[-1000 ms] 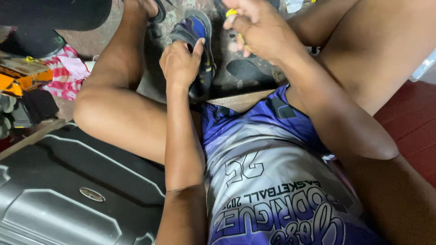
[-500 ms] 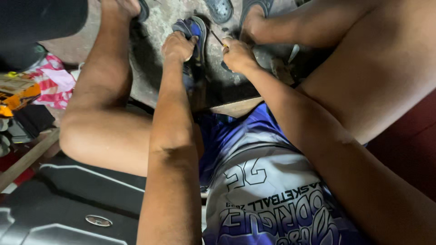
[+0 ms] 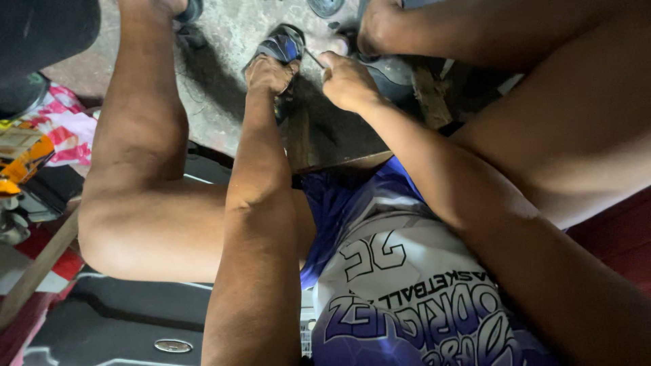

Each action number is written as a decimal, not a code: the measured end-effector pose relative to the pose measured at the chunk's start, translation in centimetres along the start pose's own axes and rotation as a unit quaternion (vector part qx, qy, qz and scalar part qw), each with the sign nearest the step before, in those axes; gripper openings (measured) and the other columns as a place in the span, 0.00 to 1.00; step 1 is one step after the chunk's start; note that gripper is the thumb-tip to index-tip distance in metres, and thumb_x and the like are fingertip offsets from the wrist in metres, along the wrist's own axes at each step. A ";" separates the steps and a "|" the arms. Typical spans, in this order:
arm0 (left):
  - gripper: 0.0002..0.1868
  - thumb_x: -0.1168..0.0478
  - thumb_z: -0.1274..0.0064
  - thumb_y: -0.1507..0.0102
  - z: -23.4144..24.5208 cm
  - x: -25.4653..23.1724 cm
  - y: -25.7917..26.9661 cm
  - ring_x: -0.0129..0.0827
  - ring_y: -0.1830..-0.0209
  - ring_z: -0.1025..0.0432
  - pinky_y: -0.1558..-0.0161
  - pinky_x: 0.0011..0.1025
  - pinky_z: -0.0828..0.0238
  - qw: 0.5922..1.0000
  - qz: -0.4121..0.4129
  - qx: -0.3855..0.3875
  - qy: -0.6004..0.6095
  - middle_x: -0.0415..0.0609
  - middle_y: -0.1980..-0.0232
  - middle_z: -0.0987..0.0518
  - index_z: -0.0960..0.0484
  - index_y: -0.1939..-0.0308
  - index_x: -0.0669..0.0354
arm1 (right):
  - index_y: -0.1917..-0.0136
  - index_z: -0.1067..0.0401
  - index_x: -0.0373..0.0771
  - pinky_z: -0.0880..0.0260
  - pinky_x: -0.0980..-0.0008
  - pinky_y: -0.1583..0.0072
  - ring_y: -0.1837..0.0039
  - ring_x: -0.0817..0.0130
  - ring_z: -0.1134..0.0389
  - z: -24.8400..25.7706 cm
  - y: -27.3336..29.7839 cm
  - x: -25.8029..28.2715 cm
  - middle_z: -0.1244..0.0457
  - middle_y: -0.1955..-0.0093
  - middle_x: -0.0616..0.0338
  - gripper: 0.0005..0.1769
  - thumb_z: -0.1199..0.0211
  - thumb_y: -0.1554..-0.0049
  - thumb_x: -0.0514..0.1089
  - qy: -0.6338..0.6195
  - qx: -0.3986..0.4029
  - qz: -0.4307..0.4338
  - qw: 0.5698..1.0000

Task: The person uses a screwdriver to pry and separate the sole from the upper of a black and blue athletic shoe. They repeatedly insert the tool into the seam and apply leverage to loosen the bond between the components.

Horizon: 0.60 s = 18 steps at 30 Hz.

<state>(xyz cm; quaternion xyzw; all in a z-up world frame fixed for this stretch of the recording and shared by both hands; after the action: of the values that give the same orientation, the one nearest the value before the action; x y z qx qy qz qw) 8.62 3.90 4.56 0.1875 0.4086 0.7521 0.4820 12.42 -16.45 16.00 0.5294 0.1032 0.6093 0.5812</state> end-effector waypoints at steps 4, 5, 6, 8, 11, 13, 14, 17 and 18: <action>0.38 0.29 0.44 0.42 -1.6 0.3 -0.9 0.49 0.37 0.29 0.37 0.42 0.34 1.000 0.002 0.019 -0.005 0.60 0.40 0.22 0.16 0.48 0.60 | 0.33 0.31 0.44 0.34 0.51 0.38 0.37 0.44 0.33 -1.3 0.5 -0.7 0.34 0.39 0.41 0.22 0.47 0.40 0.45 -0.002 0.018 -0.008 1.000; 0.38 0.29 0.42 0.43 -1.5 0.5 -1.0 0.49 0.37 0.29 0.37 0.41 0.34 1.000 0.004 0.011 -0.006 0.61 0.41 0.22 0.16 0.48 0.60 | 0.33 0.31 0.44 0.34 0.51 0.37 0.36 0.43 0.33 -1.4 0.3 -0.6 0.34 0.39 0.41 0.22 0.47 0.40 0.44 0.003 0.022 -0.006 1.000; 0.39 0.29 0.41 0.44 -1.4 0.7 -1.1 0.48 0.37 0.29 0.38 0.40 0.34 1.000 0.005 0.003 -0.007 0.61 0.41 0.22 0.16 0.49 0.61 | 0.33 0.31 0.44 0.34 0.51 0.37 0.36 0.43 0.33 -1.5 0.2 -0.6 0.34 0.39 0.41 0.22 0.48 0.40 0.44 0.009 0.026 -0.003 1.000; 0.39 0.29 0.40 0.46 -1.6 0.5 -1.2 0.47 0.38 0.29 0.38 0.40 0.34 1.000 0.002 0.007 -0.012 0.60 0.41 0.22 0.16 0.49 0.61 | 0.33 0.31 0.44 0.34 0.50 0.37 0.36 0.43 0.33 -1.7 0.2 -0.7 0.33 0.38 0.41 0.21 0.48 0.39 0.44 0.010 0.021 -0.001 1.000; 0.39 0.29 0.39 0.47 -1.7 0.3 -1.0 0.46 0.38 0.28 0.38 0.39 0.33 1.000 0.004 0.011 -0.010 0.59 0.42 0.21 0.15 0.51 0.60 | 0.32 0.31 0.44 0.34 0.51 0.37 0.36 0.44 0.33 -1.8 0.0 -0.7 0.33 0.38 0.42 0.22 0.48 0.39 0.44 0.010 0.013 -0.001 1.000; 0.39 0.30 0.38 0.48 -1.4 0.1 -0.8 0.46 0.40 0.27 0.40 0.38 0.33 1.000 0.002 -0.010 0.002 0.59 0.44 0.20 0.15 0.53 0.61 | 0.32 0.31 0.46 0.34 0.52 0.36 0.35 0.45 0.33 -1.8 -0.2 -0.6 0.33 0.38 0.43 0.23 0.48 0.40 0.44 0.017 0.020 -0.025 0.999; 0.37 0.30 0.39 0.47 -1.4 -0.1 -0.7 0.47 0.40 0.27 0.40 0.39 0.33 1.000 -0.005 -0.010 -0.001 0.58 0.45 0.20 0.15 0.53 0.60 | 0.31 0.32 0.47 0.34 0.52 0.37 0.35 0.46 0.33 -1.8 -0.3 -0.5 0.33 0.38 0.44 0.25 0.47 0.42 0.43 0.018 0.020 -0.032 0.999; 0.34 0.32 0.41 0.45 -1.8 -0.8 -0.7 0.49 0.42 0.27 0.41 0.40 0.32 0.999 -0.029 -0.016 -0.018 0.58 0.46 0.19 0.15 0.54 0.59 | 0.30 0.32 0.50 0.34 0.53 0.36 0.35 0.46 0.34 -1.4 -0.4 0.1 0.34 0.37 0.45 0.30 0.46 0.46 0.41 0.038 0.016 -0.050 0.998; 0.34 0.32 0.41 0.44 -2.2 -0.9 -0.7 0.49 0.42 0.26 0.41 0.41 0.32 0.999 -0.036 -0.023 -0.029 0.59 0.47 0.19 0.14 0.55 0.60 | 0.30 0.31 0.50 0.34 0.53 0.36 0.34 0.46 0.34 -1.4 -0.3 0.3 0.34 0.37 0.45 0.30 0.45 0.46 0.41 0.056 0.014 -0.052 0.997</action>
<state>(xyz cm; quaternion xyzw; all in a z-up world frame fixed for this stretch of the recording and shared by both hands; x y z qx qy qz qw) 7.96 2.26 2.83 0.1835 0.3834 0.7375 0.5247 11.62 -15.40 15.34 0.4968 0.1716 0.6051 0.5980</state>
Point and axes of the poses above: each hand's wrist, its own y-axis away from the middle knuckle, its own z-axis out of the back of the hand, x = y × z, the point moved 7 cm from there along -y, towards the middle knuckle
